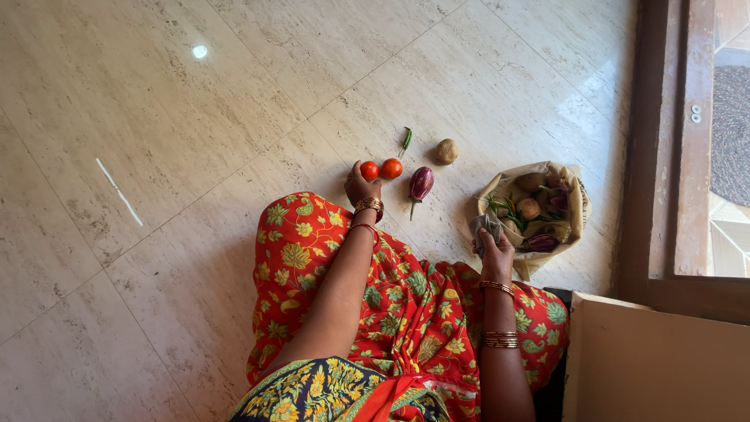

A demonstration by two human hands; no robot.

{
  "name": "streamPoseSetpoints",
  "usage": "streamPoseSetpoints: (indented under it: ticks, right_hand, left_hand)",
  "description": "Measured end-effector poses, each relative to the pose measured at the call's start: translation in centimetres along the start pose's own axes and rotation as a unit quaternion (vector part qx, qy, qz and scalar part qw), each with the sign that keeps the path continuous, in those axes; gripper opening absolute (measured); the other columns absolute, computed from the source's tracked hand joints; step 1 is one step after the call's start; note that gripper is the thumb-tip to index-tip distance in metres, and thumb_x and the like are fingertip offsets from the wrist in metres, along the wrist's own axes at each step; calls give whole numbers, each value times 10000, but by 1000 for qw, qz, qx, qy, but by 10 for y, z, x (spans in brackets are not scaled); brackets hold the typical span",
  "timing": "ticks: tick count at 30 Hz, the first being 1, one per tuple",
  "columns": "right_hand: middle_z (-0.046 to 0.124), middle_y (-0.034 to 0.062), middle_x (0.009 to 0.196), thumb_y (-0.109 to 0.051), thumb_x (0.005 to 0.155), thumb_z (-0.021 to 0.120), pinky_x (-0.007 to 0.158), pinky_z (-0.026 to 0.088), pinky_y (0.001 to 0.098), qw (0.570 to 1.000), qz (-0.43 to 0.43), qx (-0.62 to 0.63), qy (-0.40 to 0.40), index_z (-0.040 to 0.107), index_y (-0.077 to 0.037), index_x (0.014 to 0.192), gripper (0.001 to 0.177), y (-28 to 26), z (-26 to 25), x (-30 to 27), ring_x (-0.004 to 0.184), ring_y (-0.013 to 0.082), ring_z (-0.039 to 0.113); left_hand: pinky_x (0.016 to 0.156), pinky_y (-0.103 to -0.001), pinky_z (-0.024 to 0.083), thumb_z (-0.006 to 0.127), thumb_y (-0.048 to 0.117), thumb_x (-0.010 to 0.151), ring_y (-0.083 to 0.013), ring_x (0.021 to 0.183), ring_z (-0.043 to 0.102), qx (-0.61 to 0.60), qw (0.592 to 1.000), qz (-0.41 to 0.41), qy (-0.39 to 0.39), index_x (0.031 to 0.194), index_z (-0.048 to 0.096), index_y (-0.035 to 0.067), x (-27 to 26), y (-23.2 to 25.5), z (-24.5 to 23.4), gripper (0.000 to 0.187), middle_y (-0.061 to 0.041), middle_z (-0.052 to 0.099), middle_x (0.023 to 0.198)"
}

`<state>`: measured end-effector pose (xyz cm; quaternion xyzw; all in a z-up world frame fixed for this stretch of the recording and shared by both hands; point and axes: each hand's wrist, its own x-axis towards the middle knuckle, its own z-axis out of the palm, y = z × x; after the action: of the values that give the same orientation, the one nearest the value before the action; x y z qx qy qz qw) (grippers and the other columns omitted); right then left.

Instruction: The person sits on the floor and peels a tomato and a green chili pepper using a small knife. The peeled items are placed on the floor next to other vegetables.

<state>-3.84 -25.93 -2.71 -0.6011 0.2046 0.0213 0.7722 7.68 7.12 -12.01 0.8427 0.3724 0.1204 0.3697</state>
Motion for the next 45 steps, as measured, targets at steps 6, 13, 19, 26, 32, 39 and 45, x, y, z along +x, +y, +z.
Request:
streamPoseSetpoints:
  ticks: [6,13,19,26,32,39,45]
  right_hand:
    - [707,78,865,-128,956,699,553,526,278,1000,6,-7,-1,702,5,1105,200,6,-4,10,678,137,664]
    - [690,34,839,-152,958,699,546,497,260,1000,-4,11,-4,709,-29,1077,171,10,-2,24,651,114,622]
    - [676,0,833,-156,999,707,550,473,231,993,-74,65,63,709,-35,1024,124,17,-20,45,644,70,582]
    - [659,-9,773,-159,1028,661,511,461,223,982,-138,88,96,665,-63,984,106,6,-35,41,589,74,587]
    - [651,-27,794,-138,1035,648,528,410,217,965,-204,18,165,686,-40,1033,104,-11,-12,24,618,38,521]
    - [675,-22,865,-113,1052,625,602,453,215,943,-261,-55,198,694,-15,1062,119,-18,-11,18,705,35,551]
    - [717,-20,926,-113,1026,640,630,481,210,949,-235,0,208,702,-7,1110,148,-20,-18,25,745,34,601]
  left_hand:
    - [1000,-494,495,811,94,672,-416,1192,555,7,998,3,58,1477,435,189,-18,12,-19,893,-160,543,1445]
    - [1110,-500,421,724,101,844,-285,1238,589,-97,935,335,58,1303,586,167,-96,69,-44,485,-97,674,1271]
    - [998,-482,423,781,319,827,-289,1084,568,-105,823,527,-186,1072,622,139,-245,118,-70,342,-87,650,1058]
    - [973,-421,507,665,172,974,-256,1033,639,-140,780,583,-181,1071,617,131,-295,123,-88,115,-57,660,1054]
    - [940,-408,532,651,155,982,-247,956,662,-58,785,581,-208,1042,623,106,-285,137,-83,82,-61,664,938]
    - [966,-402,531,599,130,968,-252,1002,666,-64,773,618,-128,1134,619,59,-294,135,-90,182,-92,684,1033]
    - [915,-403,540,608,162,1037,-246,927,672,-35,789,580,-200,1077,613,112,-298,120,-80,65,-69,675,945]
